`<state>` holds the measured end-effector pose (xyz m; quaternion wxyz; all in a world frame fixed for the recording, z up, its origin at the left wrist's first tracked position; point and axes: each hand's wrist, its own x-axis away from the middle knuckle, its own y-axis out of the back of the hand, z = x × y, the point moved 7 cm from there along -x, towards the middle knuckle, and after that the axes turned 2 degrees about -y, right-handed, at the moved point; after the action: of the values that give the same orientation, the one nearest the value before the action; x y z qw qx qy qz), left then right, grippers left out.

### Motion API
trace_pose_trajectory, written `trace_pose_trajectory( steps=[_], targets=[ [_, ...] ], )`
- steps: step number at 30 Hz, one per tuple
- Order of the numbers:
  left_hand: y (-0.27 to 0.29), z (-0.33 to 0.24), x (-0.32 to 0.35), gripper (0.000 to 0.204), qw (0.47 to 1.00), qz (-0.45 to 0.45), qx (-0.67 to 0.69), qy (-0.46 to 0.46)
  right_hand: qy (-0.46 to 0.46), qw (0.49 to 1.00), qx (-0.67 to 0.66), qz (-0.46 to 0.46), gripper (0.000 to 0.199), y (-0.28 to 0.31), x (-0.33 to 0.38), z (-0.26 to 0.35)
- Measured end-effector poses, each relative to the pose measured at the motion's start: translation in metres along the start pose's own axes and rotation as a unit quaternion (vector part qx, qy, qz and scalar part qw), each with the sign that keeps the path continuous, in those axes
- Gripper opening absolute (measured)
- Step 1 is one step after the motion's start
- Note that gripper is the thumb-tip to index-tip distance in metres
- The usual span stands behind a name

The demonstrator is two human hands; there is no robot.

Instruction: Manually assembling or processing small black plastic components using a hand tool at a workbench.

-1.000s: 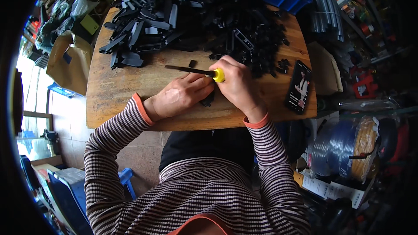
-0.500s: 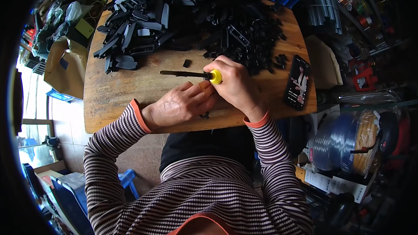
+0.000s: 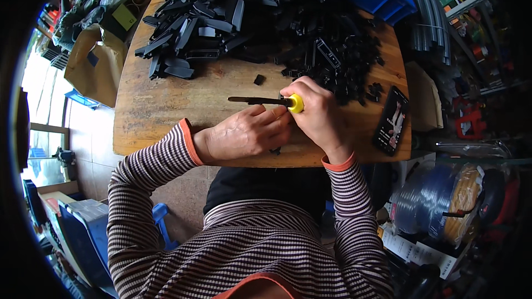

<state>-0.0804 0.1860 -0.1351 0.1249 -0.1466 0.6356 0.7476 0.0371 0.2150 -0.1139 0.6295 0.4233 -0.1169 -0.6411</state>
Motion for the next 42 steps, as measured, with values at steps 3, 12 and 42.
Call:
trace_pose_trajectory(
  steps=[3,12,42],
  targets=[
    [0.002,-0.001,0.002,0.025,1.000,-0.025,-0.006,-0.008,0.036,0.999,0.039,0.007,0.015,-0.003,-0.001,0.005],
    [0.004,-0.002,0.010,0.031,1.000,0.024,0.018,-0.003,-0.012,0.996,-0.083,-0.008,0.007,0.017,-0.026,0.020],
    [0.068,0.098,0.068,0.028,0.903,-0.185,0.094,0.375,-0.072,0.993,0.094,0.011,0.020,-0.012,-0.034,0.027]
  ],
)
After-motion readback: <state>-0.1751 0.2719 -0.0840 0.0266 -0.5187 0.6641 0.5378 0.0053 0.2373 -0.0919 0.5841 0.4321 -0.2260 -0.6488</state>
